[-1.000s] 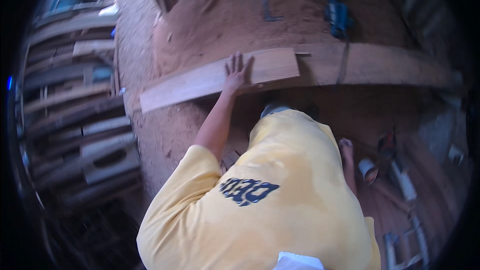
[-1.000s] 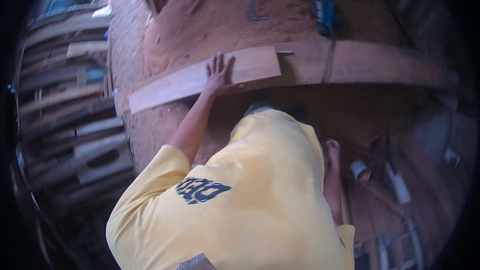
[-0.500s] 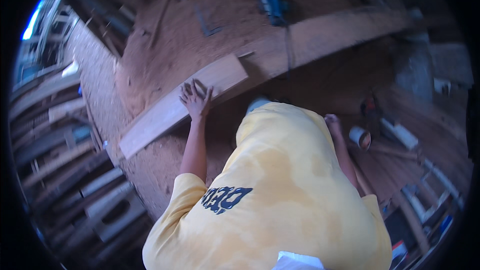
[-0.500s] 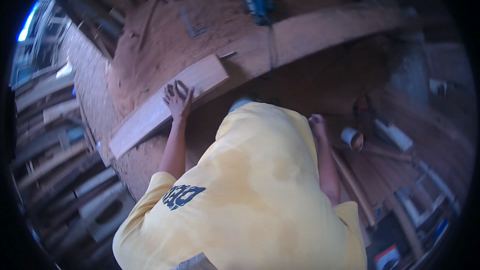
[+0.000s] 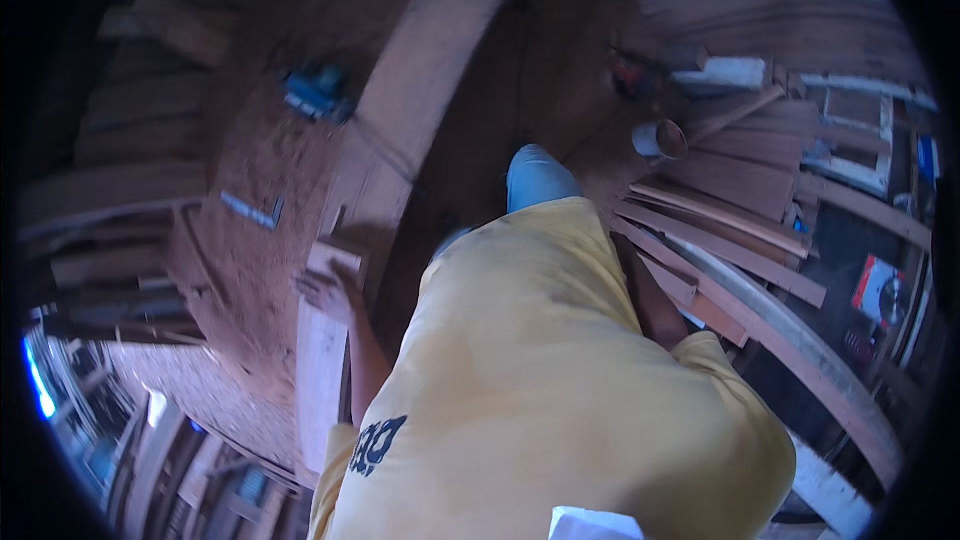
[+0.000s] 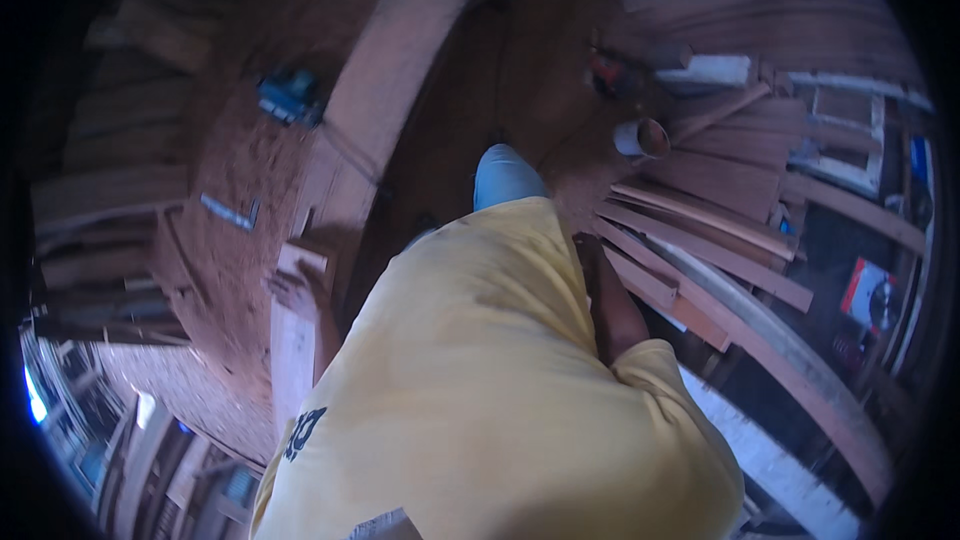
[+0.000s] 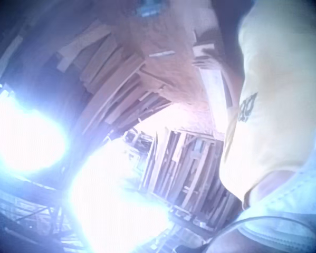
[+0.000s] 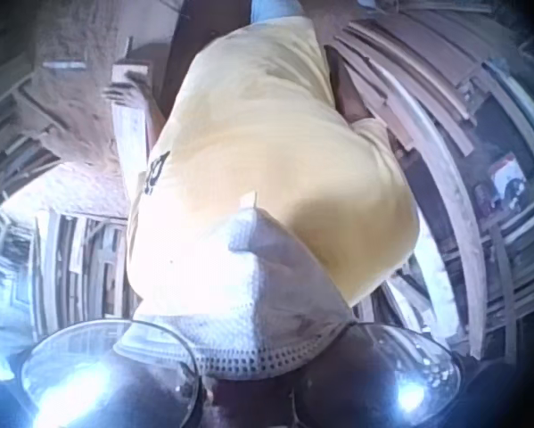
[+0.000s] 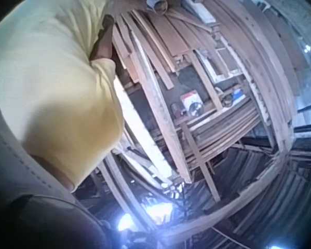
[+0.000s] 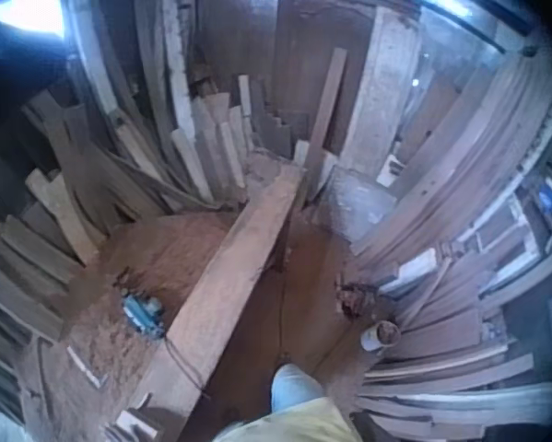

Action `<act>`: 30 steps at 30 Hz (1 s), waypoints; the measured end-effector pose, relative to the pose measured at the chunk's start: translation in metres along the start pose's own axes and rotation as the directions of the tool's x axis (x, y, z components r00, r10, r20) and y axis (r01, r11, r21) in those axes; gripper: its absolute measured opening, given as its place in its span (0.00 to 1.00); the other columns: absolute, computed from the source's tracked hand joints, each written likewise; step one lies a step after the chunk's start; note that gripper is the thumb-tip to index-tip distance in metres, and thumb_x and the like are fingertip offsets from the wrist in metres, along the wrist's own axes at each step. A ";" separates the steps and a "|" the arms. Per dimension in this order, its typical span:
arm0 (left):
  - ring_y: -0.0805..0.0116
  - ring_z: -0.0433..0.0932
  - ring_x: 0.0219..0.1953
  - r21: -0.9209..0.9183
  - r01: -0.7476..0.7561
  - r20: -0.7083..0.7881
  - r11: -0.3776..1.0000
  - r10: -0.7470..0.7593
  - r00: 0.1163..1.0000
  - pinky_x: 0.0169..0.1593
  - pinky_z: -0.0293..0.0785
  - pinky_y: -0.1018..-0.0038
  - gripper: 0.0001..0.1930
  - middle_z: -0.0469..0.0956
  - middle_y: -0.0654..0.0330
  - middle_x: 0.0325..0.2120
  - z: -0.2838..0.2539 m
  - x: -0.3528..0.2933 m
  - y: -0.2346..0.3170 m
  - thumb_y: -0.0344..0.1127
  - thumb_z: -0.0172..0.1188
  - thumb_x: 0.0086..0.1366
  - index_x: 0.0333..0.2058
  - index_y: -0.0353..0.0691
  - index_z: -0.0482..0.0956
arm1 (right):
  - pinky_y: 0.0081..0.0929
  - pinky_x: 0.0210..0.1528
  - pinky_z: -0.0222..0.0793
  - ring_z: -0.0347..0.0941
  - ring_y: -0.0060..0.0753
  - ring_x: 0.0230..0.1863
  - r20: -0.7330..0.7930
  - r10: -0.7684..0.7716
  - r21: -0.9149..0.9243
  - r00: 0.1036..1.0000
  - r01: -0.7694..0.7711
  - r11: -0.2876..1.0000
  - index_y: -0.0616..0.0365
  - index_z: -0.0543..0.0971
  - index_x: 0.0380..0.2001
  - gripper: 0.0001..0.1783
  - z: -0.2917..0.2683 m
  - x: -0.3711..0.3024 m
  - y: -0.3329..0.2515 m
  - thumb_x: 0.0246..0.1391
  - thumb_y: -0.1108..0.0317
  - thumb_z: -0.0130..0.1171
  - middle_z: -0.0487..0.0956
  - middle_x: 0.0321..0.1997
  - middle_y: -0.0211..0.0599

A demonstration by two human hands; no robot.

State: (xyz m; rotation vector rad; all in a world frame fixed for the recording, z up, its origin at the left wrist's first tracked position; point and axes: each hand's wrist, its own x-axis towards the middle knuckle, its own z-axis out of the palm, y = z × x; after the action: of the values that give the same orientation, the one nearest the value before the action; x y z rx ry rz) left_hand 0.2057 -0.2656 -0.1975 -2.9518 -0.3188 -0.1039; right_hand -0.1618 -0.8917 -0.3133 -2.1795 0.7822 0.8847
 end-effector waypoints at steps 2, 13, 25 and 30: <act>0.42 0.47 0.82 -0.100 0.087 0.034 0.991 -0.084 0.996 0.79 0.51 0.45 0.46 0.49 0.40 0.80 0.005 -0.005 0.017 0.67 0.37 0.81 0.80 0.32 0.47 | 0.32 0.43 0.82 0.83 0.31 0.37 -0.137 -0.150 -0.035 0.979 0.146 0.989 0.59 0.85 0.51 0.16 -0.012 0.017 0.018 0.62 0.66 0.70 0.87 0.44 0.37; 0.50 0.51 0.81 -0.406 0.405 0.320 0.819 -0.288 0.903 0.78 0.54 0.49 0.45 0.52 0.49 0.79 -0.053 -0.039 0.163 0.68 0.40 0.80 0.80 0.39 0.49 | 0.32 0.44 0.82 0.84 0.33 0.42 -0.115 0.375 0.656 0.920 -0.213 0.724 0.63 0.83 0.54 0.21 -0.231 0.288 0.050 0.63 0.62 0.68 0.88 0.46 0.42; 0.61 0.75 0.65 -0.139 0.927 0.696 0.349 -0.631 0.342 0.73 0.59 0.52 0.30 0.77 0.58 0.62 -0.132 0.095 0.329 0.51 0.55 0.78 0.72 0.47 0.64 | 0.41 0.51 0.74 0.77 0.39 0.45 0.028 0.426 0.883 0.904 -0.222 0.413 0.62 0.79 0.56 0.30 -0.304 0.608 0.271 0.64 0.46 0.65 0.81 0.47 0.46; 0.64 0.81 0.52 -0.535 0.809 0.700 0.243 -0.408 0.586 0.65 0.75 0.66 0.12 0.81 0.57 0.49 -0.138 0.124 0.412 0.31 0.60 0.75 0.54 0.39 0.77 | 0.36 0.46 0.73 0.76 0.33 0.43 0.163 0.423 0.957 0.891 -0.247 0.150 0.57 0.80 0.54 0.25 -0.319 0.681 0.298 0.66 0.48 0.63 0.79 0.44 0.39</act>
State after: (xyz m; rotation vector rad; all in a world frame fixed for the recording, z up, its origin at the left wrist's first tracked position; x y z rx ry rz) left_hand 0.4095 -0.6612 -0.1180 -3.3871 -2.1529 0.4587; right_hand 0.1472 -1.4987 -0.7499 -0.8743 1.4488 0.1905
